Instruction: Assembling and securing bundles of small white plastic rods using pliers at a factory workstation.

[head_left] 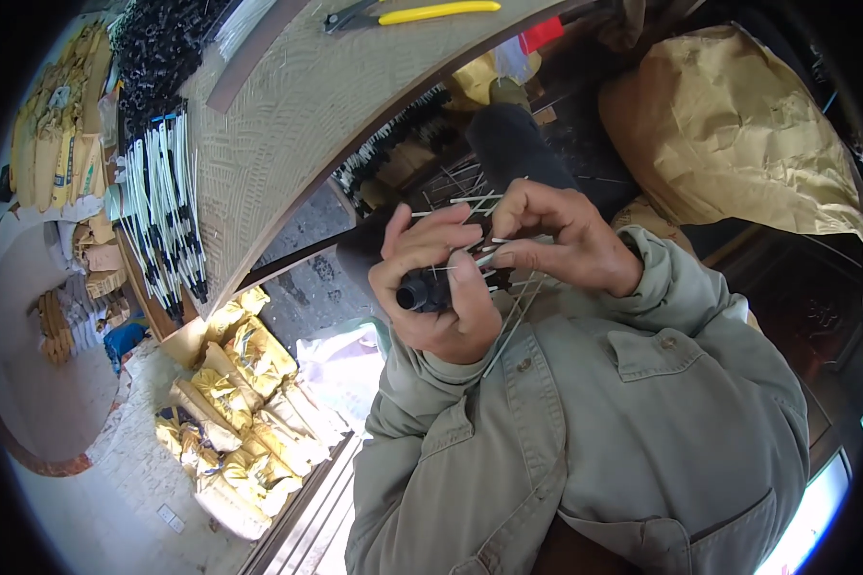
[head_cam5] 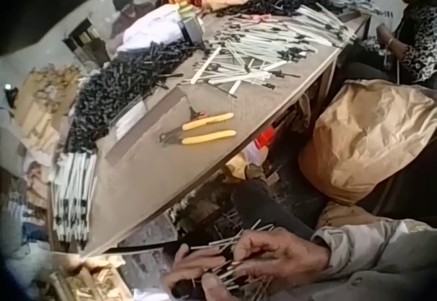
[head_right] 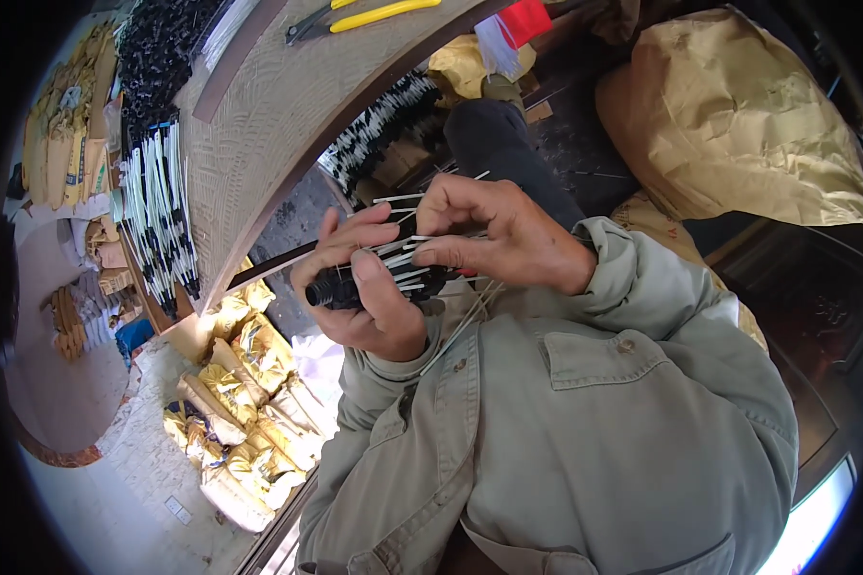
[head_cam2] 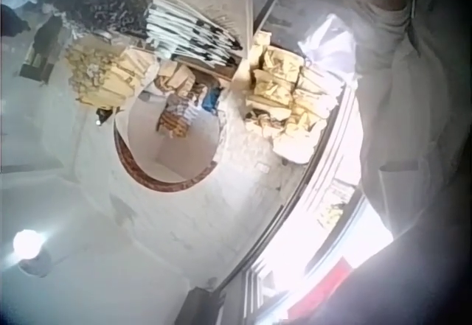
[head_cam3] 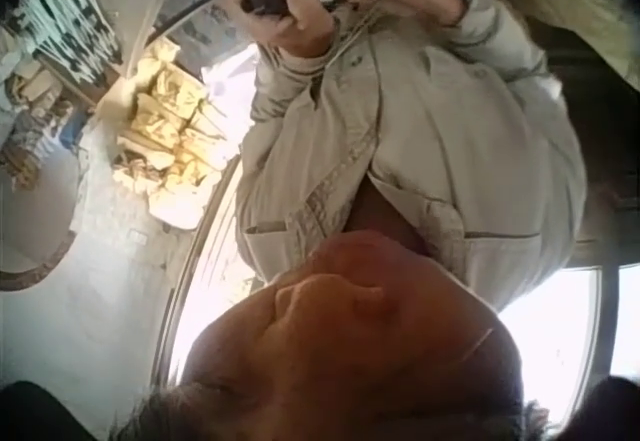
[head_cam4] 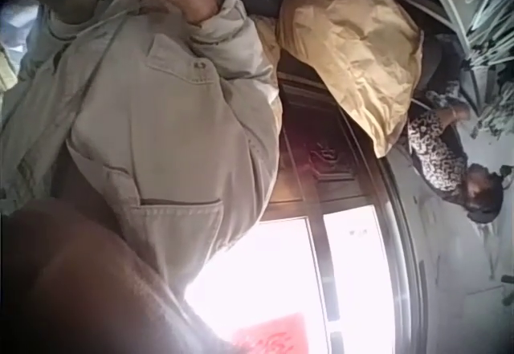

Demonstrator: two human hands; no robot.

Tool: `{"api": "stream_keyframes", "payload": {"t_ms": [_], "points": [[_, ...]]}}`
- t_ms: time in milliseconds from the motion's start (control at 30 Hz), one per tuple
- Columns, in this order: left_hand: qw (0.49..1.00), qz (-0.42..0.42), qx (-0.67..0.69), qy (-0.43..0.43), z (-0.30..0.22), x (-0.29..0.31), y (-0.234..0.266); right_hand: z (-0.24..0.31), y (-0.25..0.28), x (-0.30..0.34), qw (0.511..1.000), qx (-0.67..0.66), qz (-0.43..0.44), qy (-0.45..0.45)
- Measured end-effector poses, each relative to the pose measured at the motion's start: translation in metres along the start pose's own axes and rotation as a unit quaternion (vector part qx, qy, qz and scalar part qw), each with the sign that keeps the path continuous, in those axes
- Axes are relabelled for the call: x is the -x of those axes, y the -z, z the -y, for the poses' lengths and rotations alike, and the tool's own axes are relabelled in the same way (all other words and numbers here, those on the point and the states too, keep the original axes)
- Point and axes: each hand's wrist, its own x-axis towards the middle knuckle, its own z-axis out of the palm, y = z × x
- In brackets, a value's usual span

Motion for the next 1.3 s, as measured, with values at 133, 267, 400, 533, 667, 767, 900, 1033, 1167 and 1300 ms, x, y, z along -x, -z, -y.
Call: {"api": "stream_keyframes", "payload": {"t_ms": [133, 267, 400, 533, 667, 767, 900, 1033, 1167, 1300], "points": [[0.998, -0.022, 0.051, -0.014, -0.005, 0.003, -0.010, 0.007, 0.001, 0.002, 0.999, 0.037, -0.002, -0.019], [0.995, -0.035, 0.096, -0.002, -0.006, 0.007, -0.008, 0.018, 0.014, 0.003, 0.991, 0.130, -0.012, -0.006], [0.996, -0.043, 0.082, 0.001, -0.008, 0.013, -0.004, -0.010, 0.062, -0.015, 0.971, -0.006, -0.239, -0.024], [0.992, -0.036, 0.119, -0.011, -0.013, 0.024, -0.003, -0.082, 0.082, -0.049, 0.945, 0.316, 0.037, 0.072], [0.993, -0.032, 0.113, -0.024, -0.013, 0.035, 0.009, -0.071, 0.024, -0.054, 0.923, 0.096, 0.360, -0.098], [0.987, -0.055, 0.135, -0.070, -0.017, 0.034, 0.025, -0.042, 0.015, -0.065, 0.928, 0.168, 0.332, -0.019], [0.977, -0.141, 0.123, -0.106, -0.020, 0.010, 0.071, 0.009, 0.042, -0.120, 0.855, 0.459, -0.046, 0.235], [0.975, -0.212, 0.052, -0.046, -0.006, 0.007, 0.126, 0.026, 0.080, -0.174, 0.659, 0.685, -0.142, 0.275], [0.987, -0.157, -0.005, -0.035, 0.010, 0.031, 0.150, 0.018, 0.090, -0.184, 0.539, 0.799, -0.094, 0.250], [0.995, -0.099, -0.009, 0.013, -0.001, 0.049, 0.153, 0.014, 0.089, -0.195, 0.446, 0.822, -0.064, 0.347]]}}
